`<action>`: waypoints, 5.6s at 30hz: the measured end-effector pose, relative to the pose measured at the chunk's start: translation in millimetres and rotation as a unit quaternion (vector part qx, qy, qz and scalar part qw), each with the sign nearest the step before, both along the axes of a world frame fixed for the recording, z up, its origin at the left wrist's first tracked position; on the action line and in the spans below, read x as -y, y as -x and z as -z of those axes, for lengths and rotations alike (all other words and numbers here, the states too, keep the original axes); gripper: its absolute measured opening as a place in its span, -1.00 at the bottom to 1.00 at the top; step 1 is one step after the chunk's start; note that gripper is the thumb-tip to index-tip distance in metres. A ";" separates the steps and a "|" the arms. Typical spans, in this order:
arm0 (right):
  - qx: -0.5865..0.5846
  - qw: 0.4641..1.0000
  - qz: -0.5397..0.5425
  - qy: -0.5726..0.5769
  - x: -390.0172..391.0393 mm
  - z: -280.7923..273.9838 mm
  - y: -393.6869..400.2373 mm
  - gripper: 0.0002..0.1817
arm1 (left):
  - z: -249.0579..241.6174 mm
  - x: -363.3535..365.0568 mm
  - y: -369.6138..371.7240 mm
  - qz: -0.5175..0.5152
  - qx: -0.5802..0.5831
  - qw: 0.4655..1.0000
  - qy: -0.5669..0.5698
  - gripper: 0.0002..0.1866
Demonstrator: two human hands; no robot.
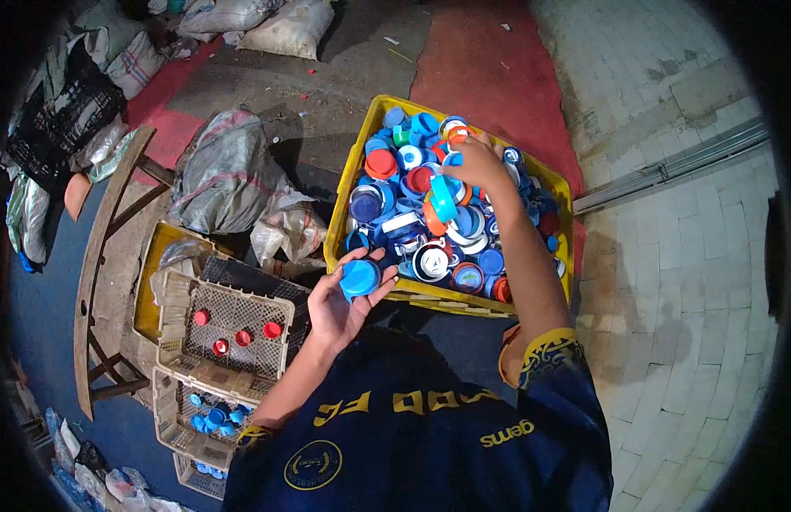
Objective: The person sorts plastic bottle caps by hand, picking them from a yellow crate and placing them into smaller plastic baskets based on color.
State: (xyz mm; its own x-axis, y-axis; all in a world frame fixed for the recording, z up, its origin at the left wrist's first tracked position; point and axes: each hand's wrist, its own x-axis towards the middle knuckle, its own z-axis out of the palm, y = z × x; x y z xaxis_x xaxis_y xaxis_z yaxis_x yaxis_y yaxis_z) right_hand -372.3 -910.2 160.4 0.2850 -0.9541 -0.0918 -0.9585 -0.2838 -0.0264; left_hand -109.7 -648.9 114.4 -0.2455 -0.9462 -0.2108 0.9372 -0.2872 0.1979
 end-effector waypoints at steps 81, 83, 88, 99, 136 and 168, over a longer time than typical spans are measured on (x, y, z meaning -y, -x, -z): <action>0.545 0.349 0.022 -0.762 -535.2 102.1 -265.7 -0.52 | 32.1 -386.0 -14.7 -0.733 0.081 0.669 -0.088 -0.31; 0.532 0.380 0.023 -0.756 -563.7 109.8 -285.1 -0.52 | 43.2 -415.9 -29.8 -0.732 0.061 0.669 -0.113 -0.32; 0.496 0.411 0.076 -0.761 -626.7 145.4 -336.1 -0.53 | 84.1 -485.3 -86.8 -0.707 0.061 0.688 -0.153 -0.36; 0.484 0.449 0.184 -0.728 -717.3 190.2 -447.1 -0.50 | 170.1 -584.6 -224.3 -0.579 0.038 0.775 -0.250 -0.44; 0.452 0.551 0.164 -0.682 -626.0 251.2 -404.4 -0.51 | 161.5 -626.1 -258.5 -0.503 -0.028 0.792 -0.345 -0.56; 0.602 0.796 0.050 -0.040 -364.7 127.4 -5.1 -0.82 | 128.5 -242.1 -61.3 -0.086 0.056 0.961 -0.257 -0.64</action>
